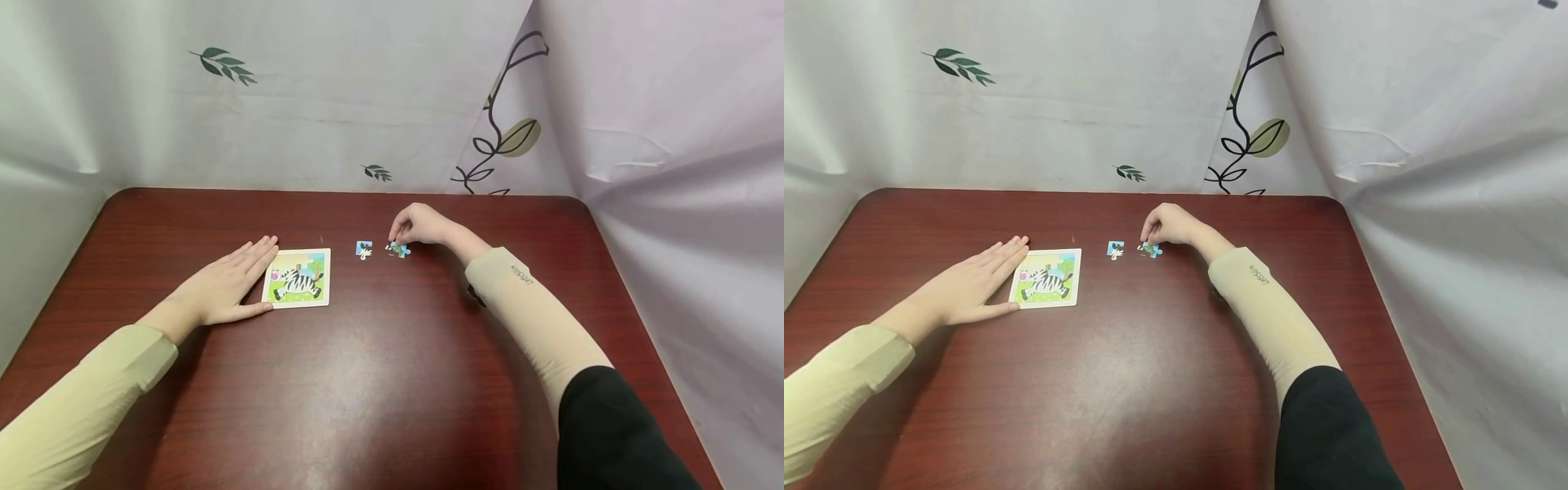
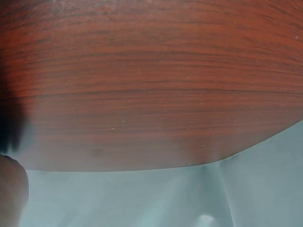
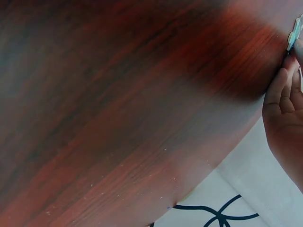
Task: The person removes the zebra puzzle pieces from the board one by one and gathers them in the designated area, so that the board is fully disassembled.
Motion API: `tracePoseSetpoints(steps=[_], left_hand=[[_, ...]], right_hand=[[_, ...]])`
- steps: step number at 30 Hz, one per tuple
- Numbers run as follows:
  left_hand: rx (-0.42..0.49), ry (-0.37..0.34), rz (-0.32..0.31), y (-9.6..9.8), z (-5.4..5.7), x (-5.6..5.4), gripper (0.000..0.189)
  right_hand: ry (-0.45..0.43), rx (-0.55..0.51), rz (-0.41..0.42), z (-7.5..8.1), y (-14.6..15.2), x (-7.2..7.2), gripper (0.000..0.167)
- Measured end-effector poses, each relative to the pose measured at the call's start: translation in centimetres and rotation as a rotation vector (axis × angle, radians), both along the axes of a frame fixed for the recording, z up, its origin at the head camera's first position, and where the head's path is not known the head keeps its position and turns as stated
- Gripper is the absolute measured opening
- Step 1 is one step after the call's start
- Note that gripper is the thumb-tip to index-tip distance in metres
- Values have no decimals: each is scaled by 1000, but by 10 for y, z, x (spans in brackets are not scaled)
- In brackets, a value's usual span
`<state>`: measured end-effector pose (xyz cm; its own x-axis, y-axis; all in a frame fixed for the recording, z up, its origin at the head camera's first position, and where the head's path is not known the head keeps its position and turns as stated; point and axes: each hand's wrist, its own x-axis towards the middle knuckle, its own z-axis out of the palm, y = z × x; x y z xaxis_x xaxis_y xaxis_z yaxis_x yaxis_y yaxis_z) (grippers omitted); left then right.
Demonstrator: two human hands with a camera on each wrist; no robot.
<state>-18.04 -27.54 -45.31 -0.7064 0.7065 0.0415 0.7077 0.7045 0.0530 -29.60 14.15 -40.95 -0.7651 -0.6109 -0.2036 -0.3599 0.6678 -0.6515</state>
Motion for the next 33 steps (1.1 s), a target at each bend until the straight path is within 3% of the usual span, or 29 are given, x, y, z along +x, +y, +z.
tracePoseSetpoints(steps=[18, 33], left_hand=[[-9, 5, 6, -1, 2, 2, 101], [7, 24, -16, -1, 3, 4, 100]], right_hand=[[24, -18, 10, 5, -8, -2, 11], [41, -94, 85, 7, -59, 10, 14]])
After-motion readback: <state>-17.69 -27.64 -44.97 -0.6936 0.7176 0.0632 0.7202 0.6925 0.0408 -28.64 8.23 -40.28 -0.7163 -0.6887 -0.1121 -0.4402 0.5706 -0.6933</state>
